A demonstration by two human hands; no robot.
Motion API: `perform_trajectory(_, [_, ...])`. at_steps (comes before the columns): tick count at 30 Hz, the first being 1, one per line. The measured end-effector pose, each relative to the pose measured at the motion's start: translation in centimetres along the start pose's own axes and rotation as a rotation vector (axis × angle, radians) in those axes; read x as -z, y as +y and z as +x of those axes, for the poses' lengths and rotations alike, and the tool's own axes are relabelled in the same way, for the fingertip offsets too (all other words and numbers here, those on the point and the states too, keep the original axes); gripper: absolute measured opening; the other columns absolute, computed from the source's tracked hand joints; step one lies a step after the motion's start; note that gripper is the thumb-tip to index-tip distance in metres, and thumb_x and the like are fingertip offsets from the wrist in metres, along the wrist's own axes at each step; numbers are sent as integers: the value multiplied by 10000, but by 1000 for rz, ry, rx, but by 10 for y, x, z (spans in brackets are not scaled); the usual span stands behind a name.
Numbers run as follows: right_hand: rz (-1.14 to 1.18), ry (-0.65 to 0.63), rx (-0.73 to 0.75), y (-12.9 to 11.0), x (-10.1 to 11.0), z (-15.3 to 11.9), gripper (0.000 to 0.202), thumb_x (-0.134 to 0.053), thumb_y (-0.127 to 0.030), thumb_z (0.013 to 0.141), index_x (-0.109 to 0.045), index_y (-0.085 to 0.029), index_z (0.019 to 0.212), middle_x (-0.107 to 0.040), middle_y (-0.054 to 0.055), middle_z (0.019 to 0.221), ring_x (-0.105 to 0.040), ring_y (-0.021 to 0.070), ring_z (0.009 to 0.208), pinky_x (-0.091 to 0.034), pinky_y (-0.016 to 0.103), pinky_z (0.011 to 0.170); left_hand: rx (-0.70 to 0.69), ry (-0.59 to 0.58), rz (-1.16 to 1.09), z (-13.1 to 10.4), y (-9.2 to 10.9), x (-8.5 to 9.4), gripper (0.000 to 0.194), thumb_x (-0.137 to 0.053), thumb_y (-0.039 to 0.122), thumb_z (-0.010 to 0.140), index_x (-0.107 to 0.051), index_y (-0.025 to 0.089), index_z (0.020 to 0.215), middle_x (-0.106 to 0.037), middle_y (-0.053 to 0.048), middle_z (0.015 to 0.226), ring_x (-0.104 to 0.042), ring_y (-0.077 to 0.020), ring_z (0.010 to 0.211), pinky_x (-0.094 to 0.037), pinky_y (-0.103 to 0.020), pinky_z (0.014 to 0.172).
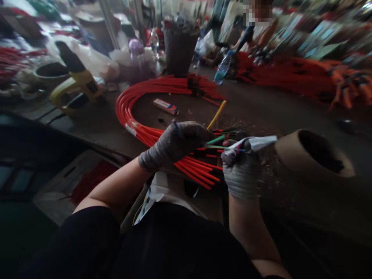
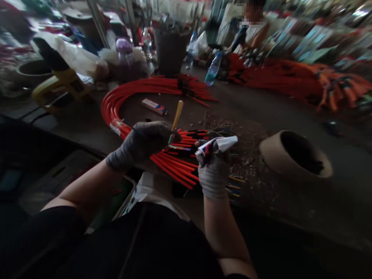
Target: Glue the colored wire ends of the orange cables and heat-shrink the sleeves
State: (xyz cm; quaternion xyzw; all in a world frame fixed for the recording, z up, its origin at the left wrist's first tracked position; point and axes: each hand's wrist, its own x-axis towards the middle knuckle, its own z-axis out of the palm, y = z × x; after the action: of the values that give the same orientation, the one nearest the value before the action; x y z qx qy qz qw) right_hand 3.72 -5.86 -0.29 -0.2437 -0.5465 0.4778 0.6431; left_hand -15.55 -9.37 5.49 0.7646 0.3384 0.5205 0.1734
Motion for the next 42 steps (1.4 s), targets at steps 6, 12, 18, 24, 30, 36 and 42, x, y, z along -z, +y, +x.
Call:
perform_trajectory(6, [-93,-239,110,-6,-34,-16,106,-662,-297,940,-704,-201,926,-753,43,895,-728,158,740,-607,272,642,-31,229,151,-66,22,-6,747,-772,516,843,-474,263,1480,-631,-111,1276,-594,-80,746,-534,-203,641])
perform_trajectory(12, [-217,-321,303,-5,-45,-14,114,-582,-260,993,-670,-214,937,-727,30,845,-719,151,723,-607,273,648,-71,221,299,-76,23,-10,630,-743,579,834,-581,275,1362,-532,-136,1472,-620,-156,948,-566,-254,721])
perform_trajectory(18, [-281,-353,382,-1,-41,-11,84,-586,-246,985,-663,-212,975,-729,21,885,-727,147,778,-609,278,695,-60,206,198,-72,25,-3,673,-675,559,907,-466,260,1473,-586,-153,1377,-636,-160,925,-574,-270,716])
perform_trajectory(24, [-283,-185,320,10,-46,1,97,-611,-251,957,-690,-253,1013,-737,33,989,-714,184,918,-588,349,845,54,216,239,-29,23,23,505,-688,511,905,-634,182,1285,-717,-90,1080,-680,-161,860,-588,-296,773])
perform_trajectory(30, [-383,-147,437,7,-57,22,116,-576,-267,962,-691,-262,945,-717,28,892,-674,186,841,-543,361,802,117,224,143,15,4,35,273,-601,359,954,-737,128,1006,-745,-43,869,-680,-125,708,-568,-246,635])
perform_trajectory(36, [-607,-221,632,12,-53,23,149,-610,-255,912,-727,-283,1000,-738,34,951,-667,216,904,-505,410,873,133,250,140,22,-8,37,274,-603,368,959,-738,133,1001,-745,-26,855,-700,-127,734,-571,-224,628])
perform_trajectory(42, [-176,-46,272,27,-67,21,114,-576,-296,944,-661,-232,902,-706,29,880,-678,190,835,-559,381,837,132,318,186,3,5,35,256,-586,337,984,-715,125,1044,-744,-3,802,-657,-78,597,-559,-185,572])
